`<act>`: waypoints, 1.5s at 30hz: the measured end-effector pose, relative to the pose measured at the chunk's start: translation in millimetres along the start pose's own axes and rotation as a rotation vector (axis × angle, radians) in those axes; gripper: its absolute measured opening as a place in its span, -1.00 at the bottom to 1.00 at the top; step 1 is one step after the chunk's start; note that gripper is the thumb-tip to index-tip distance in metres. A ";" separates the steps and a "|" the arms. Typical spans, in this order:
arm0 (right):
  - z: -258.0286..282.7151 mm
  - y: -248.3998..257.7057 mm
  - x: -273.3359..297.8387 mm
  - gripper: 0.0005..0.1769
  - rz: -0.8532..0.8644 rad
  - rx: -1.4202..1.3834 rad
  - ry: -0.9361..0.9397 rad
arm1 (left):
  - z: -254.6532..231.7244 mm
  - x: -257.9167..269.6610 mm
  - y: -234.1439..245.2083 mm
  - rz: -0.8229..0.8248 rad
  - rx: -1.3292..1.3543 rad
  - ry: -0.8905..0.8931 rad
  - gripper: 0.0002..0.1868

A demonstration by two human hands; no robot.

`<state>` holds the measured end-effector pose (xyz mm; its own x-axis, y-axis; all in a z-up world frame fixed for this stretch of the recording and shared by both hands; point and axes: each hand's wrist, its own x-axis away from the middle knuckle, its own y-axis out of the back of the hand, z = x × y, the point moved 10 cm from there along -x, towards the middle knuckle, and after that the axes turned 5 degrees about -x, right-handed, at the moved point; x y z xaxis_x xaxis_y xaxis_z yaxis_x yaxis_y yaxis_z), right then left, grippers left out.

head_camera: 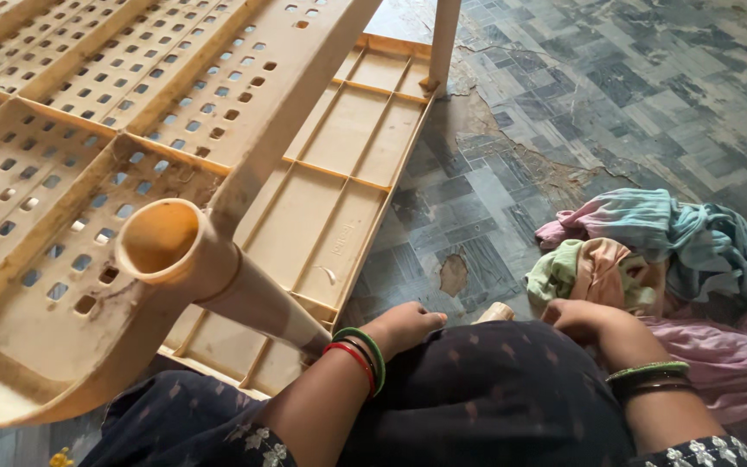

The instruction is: The person sits on the floor and takes apart a two-tier plastic utility table, pulling the black caster wheels off the leg sockets and detaching the legs from the shelves. They then press the legs and wheels back onto the shelves, flip the table upright, and press on the top to seat it.

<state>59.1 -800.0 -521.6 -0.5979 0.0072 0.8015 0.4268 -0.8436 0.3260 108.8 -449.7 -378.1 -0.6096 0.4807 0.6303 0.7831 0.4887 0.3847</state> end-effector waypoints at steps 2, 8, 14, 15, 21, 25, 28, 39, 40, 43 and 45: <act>-4.6 -8.7 -4.7 -0.41 0.016 0.013 0.004 | 2.1 -1.3 2.6 -0.017 0.009 -0.008 -0.38; 35.4 -29.5 -4.6 -0.38 0.111 0.114 0.086 | -1.9 2.9 8.7 -0.027 0.110 -0.042 -0.39; 120.3 -48.2 18.4 -0.34 0.147 0.157 0.110 | 10.0 8.5 12.0 -0.109 0.202 -0.014 -0.19; 131.9 -51.5 22.3 -0.32 0.149 0.158 0.066 | 13.2 9.8 15.0 -0.121 0.205 -0.003 -0.13; 202.5 -77.7 40.1 -0.21 0.188 0.049 -0.020 | 28.9 15.9 40.2 -0.206 0.434 -0.016 -0.07; 235.6 -90.0 47.5 -0.29 0.128 0.124 0.031 | 32.5 20.3 57.6 -0.321 0.513 -0.051 -0.03; 247.0 -95.9 58.3 -0.34 0.120 0.098 0.068 | 38.0 24.8 62.7 -0.377 0.394 0.011 -0.05; 257.3 -84.3 118.3 -0.42 0.208 -0.331 0.078 | 6.9 48.8 74.3 -0.469 0.612 -0.263 -0.30; 265.6 -87.7 124.8 -0.41 0.259 -0.353 0.136 | -1.3 54.8 75.5 -0.495 0.508 -0.289 -0.34; 280.8 -93.0 142.6 -0.36 0.332 -0.384 0.251 | -22.6 73.7 73.5 -0.563 0.273 -0.333 -0.44; 277.7 -89.9 151.7 -0.41 0.271 -0.366 0.247 | -31.0 84.0 73.8 -0.598 0.223 -0.328 -0.47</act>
<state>118.4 -574.0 -290.1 -0.6604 -0.3271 0.6759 0.3493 -0.9306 -0.1091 119.2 -395.8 -275.9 -0.9594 0.2614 0.1064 0.2814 0.8569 0.4320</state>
